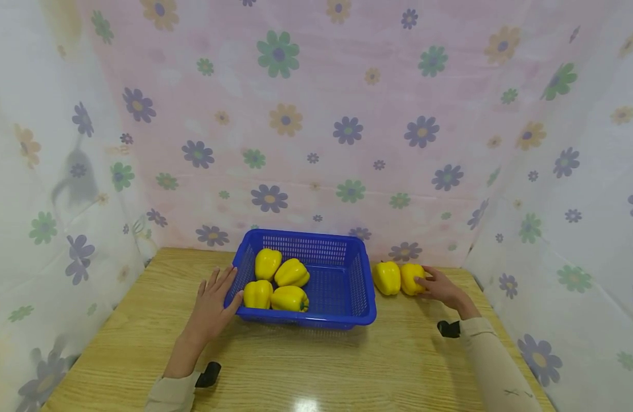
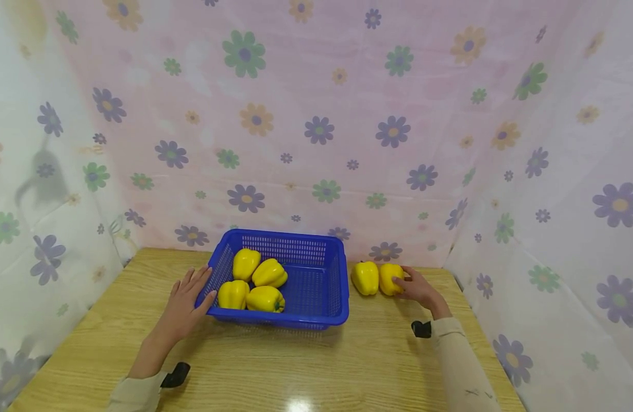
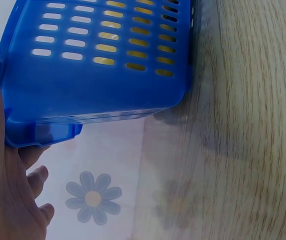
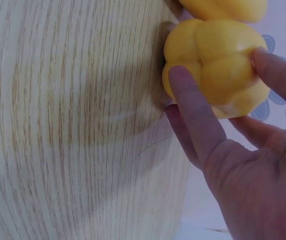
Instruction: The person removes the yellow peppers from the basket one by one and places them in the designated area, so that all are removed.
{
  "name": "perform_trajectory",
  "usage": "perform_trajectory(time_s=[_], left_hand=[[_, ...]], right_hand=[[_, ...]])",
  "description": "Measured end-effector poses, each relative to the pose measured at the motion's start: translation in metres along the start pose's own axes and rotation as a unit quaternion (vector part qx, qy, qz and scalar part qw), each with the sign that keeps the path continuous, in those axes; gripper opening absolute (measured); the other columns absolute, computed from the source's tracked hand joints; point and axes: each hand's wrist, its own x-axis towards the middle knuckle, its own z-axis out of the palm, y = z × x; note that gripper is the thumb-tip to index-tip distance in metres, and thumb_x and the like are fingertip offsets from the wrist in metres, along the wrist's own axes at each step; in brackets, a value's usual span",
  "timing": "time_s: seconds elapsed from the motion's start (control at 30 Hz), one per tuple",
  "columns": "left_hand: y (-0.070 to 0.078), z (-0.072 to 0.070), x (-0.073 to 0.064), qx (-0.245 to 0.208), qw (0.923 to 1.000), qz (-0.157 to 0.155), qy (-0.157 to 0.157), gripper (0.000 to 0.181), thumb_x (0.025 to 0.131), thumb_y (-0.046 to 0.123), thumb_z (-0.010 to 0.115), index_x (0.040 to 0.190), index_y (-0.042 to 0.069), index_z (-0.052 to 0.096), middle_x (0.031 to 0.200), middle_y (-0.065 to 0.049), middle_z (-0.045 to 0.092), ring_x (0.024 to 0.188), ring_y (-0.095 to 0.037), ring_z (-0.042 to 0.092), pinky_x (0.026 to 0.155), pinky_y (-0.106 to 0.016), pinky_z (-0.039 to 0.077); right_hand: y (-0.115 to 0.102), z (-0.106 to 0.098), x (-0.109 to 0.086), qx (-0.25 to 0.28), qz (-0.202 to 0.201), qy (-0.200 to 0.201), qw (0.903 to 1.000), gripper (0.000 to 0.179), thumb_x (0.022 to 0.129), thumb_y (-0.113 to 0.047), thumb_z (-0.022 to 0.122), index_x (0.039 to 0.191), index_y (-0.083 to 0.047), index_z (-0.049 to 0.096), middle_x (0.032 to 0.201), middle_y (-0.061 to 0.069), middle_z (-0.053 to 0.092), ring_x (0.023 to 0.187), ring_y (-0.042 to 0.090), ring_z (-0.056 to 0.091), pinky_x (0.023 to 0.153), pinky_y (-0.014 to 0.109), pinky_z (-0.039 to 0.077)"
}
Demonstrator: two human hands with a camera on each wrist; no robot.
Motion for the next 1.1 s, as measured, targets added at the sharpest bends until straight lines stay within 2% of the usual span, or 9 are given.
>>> perform_trajectory(time_s=[0.13,0.3,0.43,0.6,0.93,1.1], left_hand=[[0.001,0.0,0.0,-0.002,1.0,-0.001,-0.004,0.062,0.105,0.031,0.052,0.157,0.002,0.036,0.163,-0.02,0.033,0.153,-0.048,0.016,0.118,-0.073,0.01],[0.002,0.0,0.0,-0.006,1.0,-0.003,-0.007,0.062,0.106,0.031,0.051,0.158,0.002,0.035,0.163,-0.021,0.033,0.153,-0.048,0.014,0.118,-0.073,0.009],[0.002,0.001,0.0,-0.005,1.0,-0.002,-0.008,0.062,0.106,0.032,0.051,0.158,0.002,0.034,0.164,-0.02,0.032,0.153,-0.048,0.014,0.118,-0.073,0.008],[0.001,0.001,0.0,-0.002,1.0,-0.002,-0.008,0.063,0.106,0.034,0.05,0.158,0.003,0.034,0.164,-0.02,0.031,0.153,-0.048,0.015,0.118,-0.073,0.008],[0.001,-0.001,0.001,0.003,0.9999,-0.005,-0.013,0.063,0.106,0.035,0.05,0.158,0.003,0.034,0.164,-0.02,0.031,0.153,-0.048,0.015,0.118,-0.072,0.007],[0.0,-0.001,0.002,0.005,0.9999,-0.006,-0.014,0.063,0.106,0.034,0.051,0.158,0.003,0.034,0.164,-0.02,0.032,0.153,-0.048,0.015,0.118,-0.072,0.007]], right_hand=[[-0.001,0.0,-0.004,-0.02,0.01,0.008,0.9997,0.08,0.11,-0.025,0.045,0.157,0.012,-0.008,0.154,0.05,0.008,0.135,0.058,0.041,0.1,0.051,0.054],[-0.01,0.0,-0.013,-0.061,0.028,0.026,0.9974,0.086,0.11,-0.033,0.045,0.156,0.012,-0.013,0.155,0.05,0.0,0.139,0.062,0.03,0.099,0.056,0.052],[-0.021,0.002,-0.021,-0.087,0.048,0.037,0.9944,0.092,0.109,-0.038,0.044,0.153,0.013,-0.018,0.155,0.049,-0.007,0.143,0.063,0.017,0.104,0.062,0.046],[-0.038,0.008,-0.032,-0.093,0.056,0.045,0.993,0.097,0.109,-0.043,0.043,0.151,0.013,-0.024,0.155,0.048,-0.012,0.144,0.063,0.011,0.108,0.067,0.038],[-0.086,0.045,-0.065,-0.157,-0.004,0.054,0.9862,0.097,0.107,-0.048,0.046,0.157,0.008,-0.015,0.16,0.043,-0.001,0.144,0.063,0.012,0.113,0.072,0.026],[-0.106,0.062,-0.072,-0.163,-0.037,0.058,0.9842,0.094,0.106,-0.048,0.047,0.16,0.004,-0.009,0.162,0.039,0.006,0.145,0.061,0.017,0.112,0.073,0.028]])
